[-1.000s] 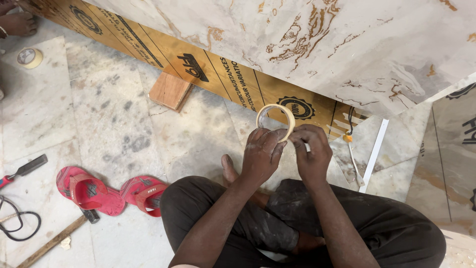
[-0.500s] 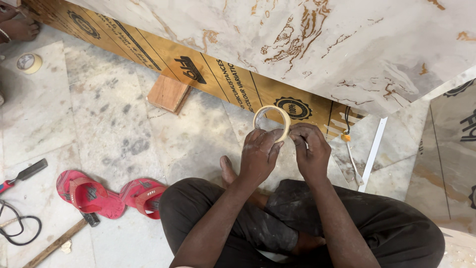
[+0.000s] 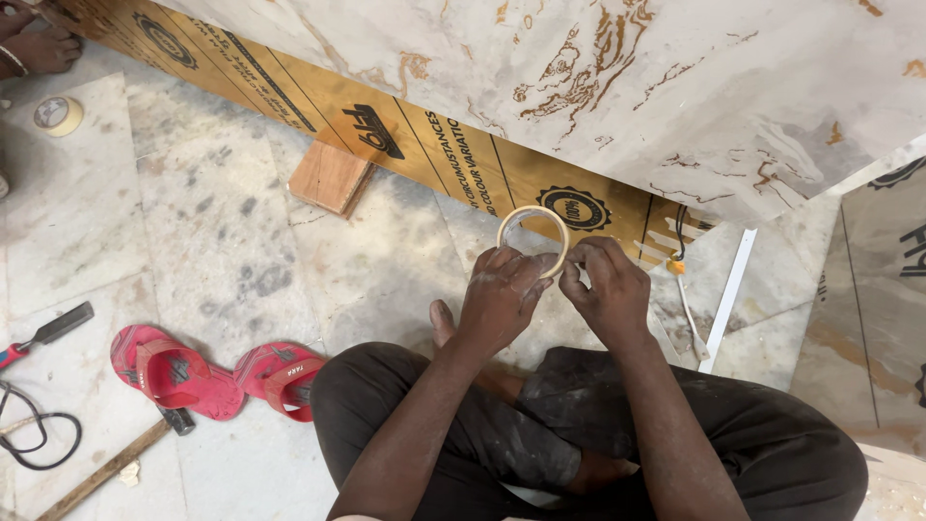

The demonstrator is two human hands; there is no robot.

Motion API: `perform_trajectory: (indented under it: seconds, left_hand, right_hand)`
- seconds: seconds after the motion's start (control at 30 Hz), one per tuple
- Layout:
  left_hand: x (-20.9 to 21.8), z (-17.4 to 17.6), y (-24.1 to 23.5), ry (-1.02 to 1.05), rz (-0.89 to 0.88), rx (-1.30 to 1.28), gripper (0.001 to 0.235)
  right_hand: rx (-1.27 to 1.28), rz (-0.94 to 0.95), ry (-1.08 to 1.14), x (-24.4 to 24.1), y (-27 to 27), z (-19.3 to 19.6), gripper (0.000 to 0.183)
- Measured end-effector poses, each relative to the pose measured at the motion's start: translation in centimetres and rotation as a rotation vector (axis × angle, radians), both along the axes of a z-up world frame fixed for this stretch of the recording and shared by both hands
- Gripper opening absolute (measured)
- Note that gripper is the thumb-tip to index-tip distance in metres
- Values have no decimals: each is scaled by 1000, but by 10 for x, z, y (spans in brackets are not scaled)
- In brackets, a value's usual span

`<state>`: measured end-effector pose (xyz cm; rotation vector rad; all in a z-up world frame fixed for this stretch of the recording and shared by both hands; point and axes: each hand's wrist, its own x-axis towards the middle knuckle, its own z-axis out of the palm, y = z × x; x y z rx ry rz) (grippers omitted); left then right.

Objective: The person sits on the floor and applies masking tape to the bottom edge of a large marble-patterned tile. They repeatedly tear off small pieces of tape and press them onto the tile's edge, working along the seam where the tile meets the floor.

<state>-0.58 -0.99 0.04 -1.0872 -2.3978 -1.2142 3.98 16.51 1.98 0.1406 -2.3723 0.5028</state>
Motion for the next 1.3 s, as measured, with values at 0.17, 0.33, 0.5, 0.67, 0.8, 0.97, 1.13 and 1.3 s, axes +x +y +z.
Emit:
perform_trajectory:
  seconds: [0.17, 0.33, 0.5, 0.67, 0.8, 0.97, 1.13, 1.3]
  left_hand:
    - [3, 6, 1, 32, 14, 4, 30]
    - [-8, 1, 1, -175, 140, 39, 28]
    - [-7, -3, -4, -286, 93, 142, 30]
    - [-1, -4, 2, -404, -18, 148, 42]
    - [-3, 2, 0, -519, -91, 211, 37]
    - [-1, 2, 2, -347, 12, -6, 30]
    - [0, -8, 8, -265, 76, -166, 32]
    - [-18, -11, -4, -358, 146, -80, 40]
  right_hand:
    - [52, 2, 35, -5, 0, -2, 18]
    - [-348, 101, -49, 5, -7, -1, 13]
    - [-542, 195, -110, 2, -4, 4, 39]
    - [-467, 122, -115, 1, -16, -8, 34]
    - [-475, 45, -79, 2, -13, -15, 23]
    - [-402, -20, -30, 1, -8, -16, 10]
    - [-329, -72, -49, -1, -13, -22, 1]
    - [-241, -78, -98, 4, -21, -26, 3]
